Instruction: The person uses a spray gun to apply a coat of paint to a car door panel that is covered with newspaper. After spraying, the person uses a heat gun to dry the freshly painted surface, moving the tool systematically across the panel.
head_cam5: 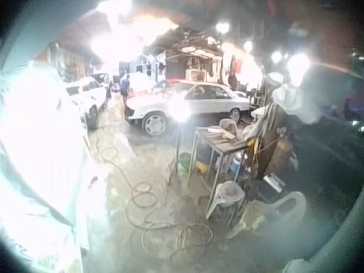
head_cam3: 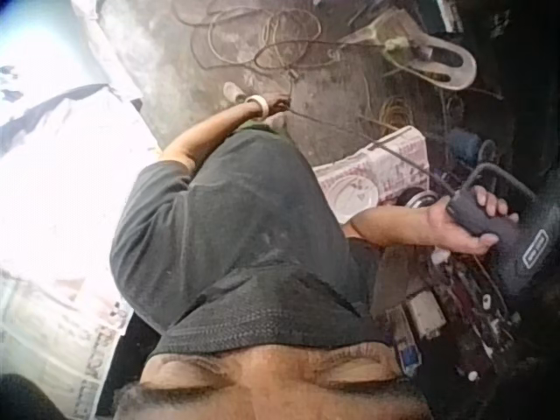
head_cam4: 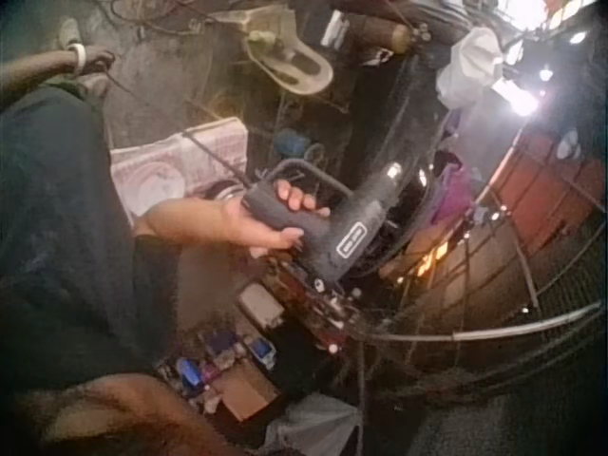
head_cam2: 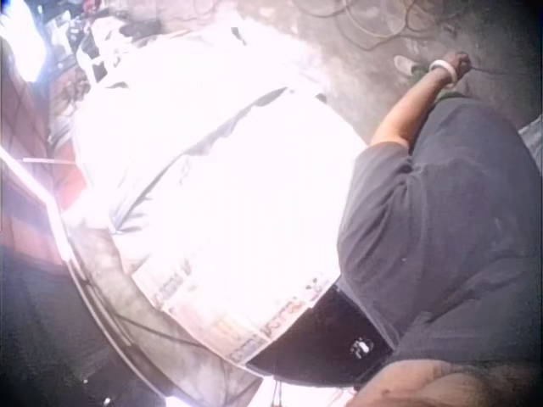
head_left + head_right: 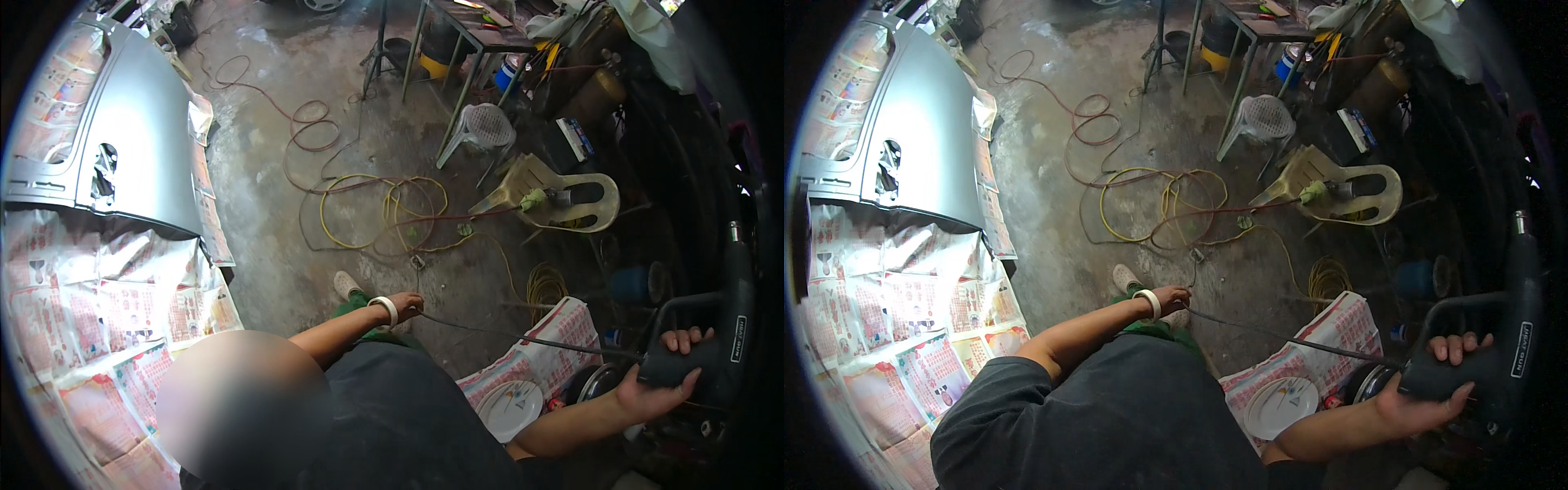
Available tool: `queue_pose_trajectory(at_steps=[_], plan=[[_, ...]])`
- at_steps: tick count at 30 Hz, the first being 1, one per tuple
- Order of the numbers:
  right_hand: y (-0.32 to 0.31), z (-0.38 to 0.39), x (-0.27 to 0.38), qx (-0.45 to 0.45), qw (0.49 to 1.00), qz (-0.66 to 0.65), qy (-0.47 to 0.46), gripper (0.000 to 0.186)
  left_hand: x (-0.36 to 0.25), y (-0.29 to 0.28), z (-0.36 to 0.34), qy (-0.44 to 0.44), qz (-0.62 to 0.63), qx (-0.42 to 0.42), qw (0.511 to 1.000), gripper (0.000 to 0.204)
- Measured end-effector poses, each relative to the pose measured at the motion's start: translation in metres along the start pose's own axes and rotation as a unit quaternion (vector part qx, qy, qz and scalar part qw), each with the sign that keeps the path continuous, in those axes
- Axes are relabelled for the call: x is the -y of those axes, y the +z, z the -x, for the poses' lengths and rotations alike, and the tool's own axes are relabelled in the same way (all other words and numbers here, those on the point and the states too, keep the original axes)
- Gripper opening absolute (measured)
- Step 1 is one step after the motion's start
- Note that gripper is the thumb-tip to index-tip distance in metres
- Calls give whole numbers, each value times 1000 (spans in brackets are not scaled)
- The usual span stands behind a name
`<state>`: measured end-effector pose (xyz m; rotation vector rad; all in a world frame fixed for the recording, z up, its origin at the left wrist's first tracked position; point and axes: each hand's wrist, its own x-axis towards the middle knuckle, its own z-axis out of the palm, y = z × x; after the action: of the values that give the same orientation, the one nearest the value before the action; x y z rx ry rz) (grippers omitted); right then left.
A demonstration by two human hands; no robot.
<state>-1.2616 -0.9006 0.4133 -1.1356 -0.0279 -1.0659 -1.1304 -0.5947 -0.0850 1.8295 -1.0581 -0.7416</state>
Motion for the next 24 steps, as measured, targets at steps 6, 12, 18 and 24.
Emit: queue_pose_trajectory(at_steps=[6,12,18,24], plan=[[23,-9,-2,34,999,-11,30,70,41,15,0,-116,-28,159,980,26],[46,-11,-12,60,996,54,29,74,109,23,32,-184,-36,179,966,40],[58,-6,-78,62,992,-36,103,72,91,-76,141,-286,-28,46,957,37],[107,18,-152,49,979,-43,193,76,74,-172,268,-377,-100,-166,906,30]])
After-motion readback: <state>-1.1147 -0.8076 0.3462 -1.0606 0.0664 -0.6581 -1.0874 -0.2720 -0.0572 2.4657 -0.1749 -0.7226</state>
